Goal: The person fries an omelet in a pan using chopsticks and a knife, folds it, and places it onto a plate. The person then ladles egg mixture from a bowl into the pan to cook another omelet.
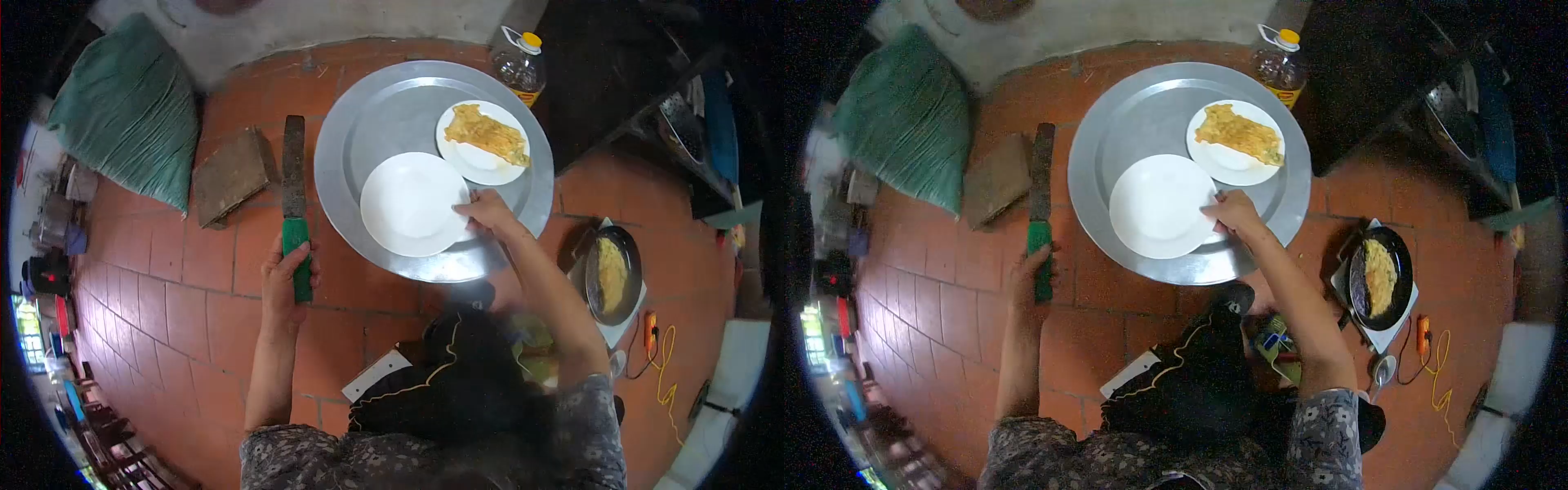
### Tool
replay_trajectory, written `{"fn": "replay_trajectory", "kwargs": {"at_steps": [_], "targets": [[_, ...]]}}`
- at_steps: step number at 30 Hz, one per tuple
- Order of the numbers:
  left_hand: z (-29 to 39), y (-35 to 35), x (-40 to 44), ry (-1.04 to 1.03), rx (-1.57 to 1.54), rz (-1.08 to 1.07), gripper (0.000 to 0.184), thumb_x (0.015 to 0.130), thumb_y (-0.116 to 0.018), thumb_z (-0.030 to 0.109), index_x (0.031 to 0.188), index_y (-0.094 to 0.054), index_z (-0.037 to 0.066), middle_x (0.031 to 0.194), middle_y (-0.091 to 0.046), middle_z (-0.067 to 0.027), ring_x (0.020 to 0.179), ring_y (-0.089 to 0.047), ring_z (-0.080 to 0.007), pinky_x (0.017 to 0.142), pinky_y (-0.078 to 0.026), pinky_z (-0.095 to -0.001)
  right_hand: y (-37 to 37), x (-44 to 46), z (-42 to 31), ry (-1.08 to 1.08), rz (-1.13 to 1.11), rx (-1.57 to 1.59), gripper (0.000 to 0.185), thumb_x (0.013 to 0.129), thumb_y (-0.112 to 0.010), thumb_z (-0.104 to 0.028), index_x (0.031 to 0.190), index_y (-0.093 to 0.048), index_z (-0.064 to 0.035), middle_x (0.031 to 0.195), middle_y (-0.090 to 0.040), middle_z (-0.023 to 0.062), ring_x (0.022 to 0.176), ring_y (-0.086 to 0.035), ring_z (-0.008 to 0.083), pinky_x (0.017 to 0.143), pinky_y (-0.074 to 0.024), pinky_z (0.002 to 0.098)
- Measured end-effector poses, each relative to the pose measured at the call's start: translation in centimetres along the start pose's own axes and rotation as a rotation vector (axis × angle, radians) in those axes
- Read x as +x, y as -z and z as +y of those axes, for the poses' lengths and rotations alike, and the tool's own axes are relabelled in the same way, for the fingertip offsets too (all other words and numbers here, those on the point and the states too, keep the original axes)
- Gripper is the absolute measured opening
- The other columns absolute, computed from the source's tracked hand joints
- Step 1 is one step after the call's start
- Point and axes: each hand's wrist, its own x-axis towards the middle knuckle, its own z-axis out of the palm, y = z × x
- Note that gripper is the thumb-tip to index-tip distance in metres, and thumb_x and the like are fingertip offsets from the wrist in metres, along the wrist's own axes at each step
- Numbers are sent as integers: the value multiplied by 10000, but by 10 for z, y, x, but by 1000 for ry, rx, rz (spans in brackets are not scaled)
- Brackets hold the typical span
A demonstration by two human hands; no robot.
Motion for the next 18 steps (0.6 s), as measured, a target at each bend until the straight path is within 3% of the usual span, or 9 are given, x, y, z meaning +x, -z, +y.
{"fn": "replay_trajectory", "kwargs": {"at_steps": [2,4,6,7,9,13,15,16,18], "targets": [[-4,-7,0,16,12,-36,198,849,-552,133,1005,-527,13,751,-555,-52,573,-520,-103,442,-398,-215,8,-5,-8,48,83,-290,213,692,-696,-217,695,-618,-19,537,-585,69,396,-538,119,364,-406,256],[-6,-19,-1,14,13,-107,204,850,-552,138,1000,-539,1,750,-570,-56,587,-534,-99,454,-408,-210,18,-6,-3,22,129,-283,222,699,-672,-230,760,-635,-20,628,-623,122,497,-601,197,502,-488,312],[-9,-29,2,29,4,-171,224,841,-559,117,1039,-521,19,828,-576,-75,585,-533,-103,442,-412,-215,32,-27,-15,420,378,-715,233,718,-631,-214,806,-632,2,766,-639,180,700,-635,298,654,-504,361],[-11,-34,4,39,-7,-213,260,833,-567,95,1078,-504,38,905,-582,-94,582,-533,-106,430,-417,-219,47,-44,-26,309,289,-617,224,740,-574,-167,861,-625,14,889,-618,216,855,-599,358,767,-474,407],[-9,-52,-2,31,5,-257,267,834,-564,94,1088,-499,38,912,-580,-92,578,-529,-106,426,-413,-213,76,-75,-32,431,459,-759,278,739,-536,-81,1001,-618,-39,843,-641,150,798,-624,296,688,-493,340],[-3,-93,-16,-10,162,-382,286,841,-555,93,1115,-489,42,919,-577,-93,568,-515,-101,414,-400,-199,154,-172,-32,689,676,-644,284,785,-504,-64,1051,-597,-33,911,-627,184,817,-627,248,683,-485,343],[3,-118,-32,45,154,-484,299,840,-555,93,1126,-484,41,921,-577,-95,566,-512,-100,411,-395,-196,183,-234,-31,623,763,-620,254,812,-525,-90,1045,-588,-13,934,-607,222,800,-622,231,660,-476,345],[5,-130,-41,79,138,-531,312,840,-555,92,1138,-479,40,923,-577,-98,565,-509,-99,407,-391,-194,203,-252,-14,721,820,-643,273,856,-532,-215,1012,-591,1,839,-628,206,750,-619,229,640,-466,343],[9,-158,-54,137,149,-634,319,840,-555,94,1144,-475,37,923,-576,-99,565,-504,-97,405,-384,-192,218,-307,-15,258,918,-868,405,883,-491,-361,944,-598,25,726,-641,160,702,-620,238,638,-463,338]]}}
